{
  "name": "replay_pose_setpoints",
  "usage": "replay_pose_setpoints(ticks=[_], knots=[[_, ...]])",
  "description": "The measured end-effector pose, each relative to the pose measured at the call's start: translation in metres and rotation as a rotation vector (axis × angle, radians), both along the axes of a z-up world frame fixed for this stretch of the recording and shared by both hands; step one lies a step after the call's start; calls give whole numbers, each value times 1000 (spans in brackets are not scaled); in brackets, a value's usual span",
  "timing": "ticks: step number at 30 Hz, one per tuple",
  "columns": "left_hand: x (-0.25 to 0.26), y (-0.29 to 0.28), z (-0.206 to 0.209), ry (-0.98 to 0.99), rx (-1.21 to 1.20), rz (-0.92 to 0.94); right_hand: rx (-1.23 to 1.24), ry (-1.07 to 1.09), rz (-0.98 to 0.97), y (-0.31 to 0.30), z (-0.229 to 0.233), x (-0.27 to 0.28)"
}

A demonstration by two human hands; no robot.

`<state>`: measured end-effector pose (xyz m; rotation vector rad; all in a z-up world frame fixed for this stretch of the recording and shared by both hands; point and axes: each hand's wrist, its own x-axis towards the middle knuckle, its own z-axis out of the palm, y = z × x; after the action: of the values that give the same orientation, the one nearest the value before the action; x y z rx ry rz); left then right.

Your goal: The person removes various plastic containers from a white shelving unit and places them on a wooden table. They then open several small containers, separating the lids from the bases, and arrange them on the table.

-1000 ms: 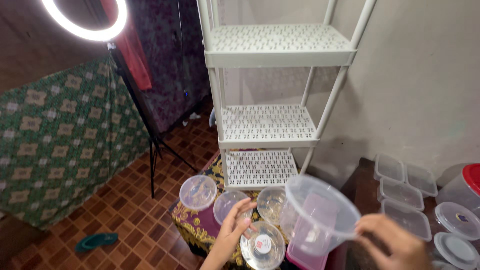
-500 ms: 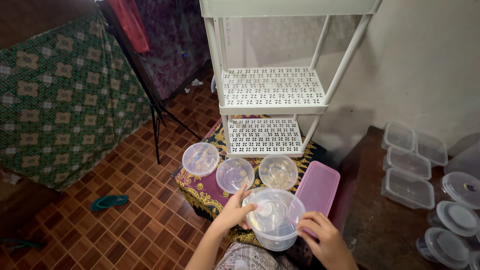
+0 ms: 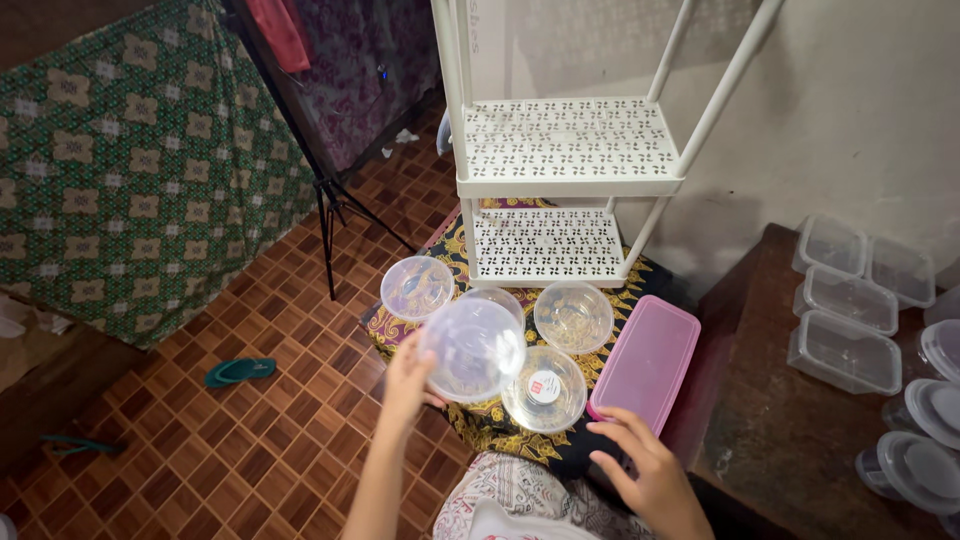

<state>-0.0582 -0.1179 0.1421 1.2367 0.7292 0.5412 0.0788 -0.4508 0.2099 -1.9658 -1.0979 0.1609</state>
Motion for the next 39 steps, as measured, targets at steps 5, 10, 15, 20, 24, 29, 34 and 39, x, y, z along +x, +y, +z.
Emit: replay_pose_setpoints(ticks=[5, 10, 15, 20, 24, 29, 34, 39], knots=[[-15, 5, -20, -158, -25, 152, -15, 29, -131, -25, -15, 0], [-6, -3, -56, -201, -9, 431, 10, -19, -212, -50, -32, -11], [-14, -5, -89, -158, -4, 634, 26, -39, -232, -64, -46, -23], [-16, -8, -120, -144, 59, 655, 22, -45, -215, -66, -56, -31], [0, 1, -137, -246, 43, 685, 18, -36, -200, -68, -62, -35], [16, 5, -147, -159, -39, 688, 9, -48, -219, -71, -72, -39], [13, -15, -150, -208, -52, 647, -2, -33, -256, -76, -79, -39], [7, -21, -142, -171, -116, 576, -1, -29, -251, -78, -83, -37]])
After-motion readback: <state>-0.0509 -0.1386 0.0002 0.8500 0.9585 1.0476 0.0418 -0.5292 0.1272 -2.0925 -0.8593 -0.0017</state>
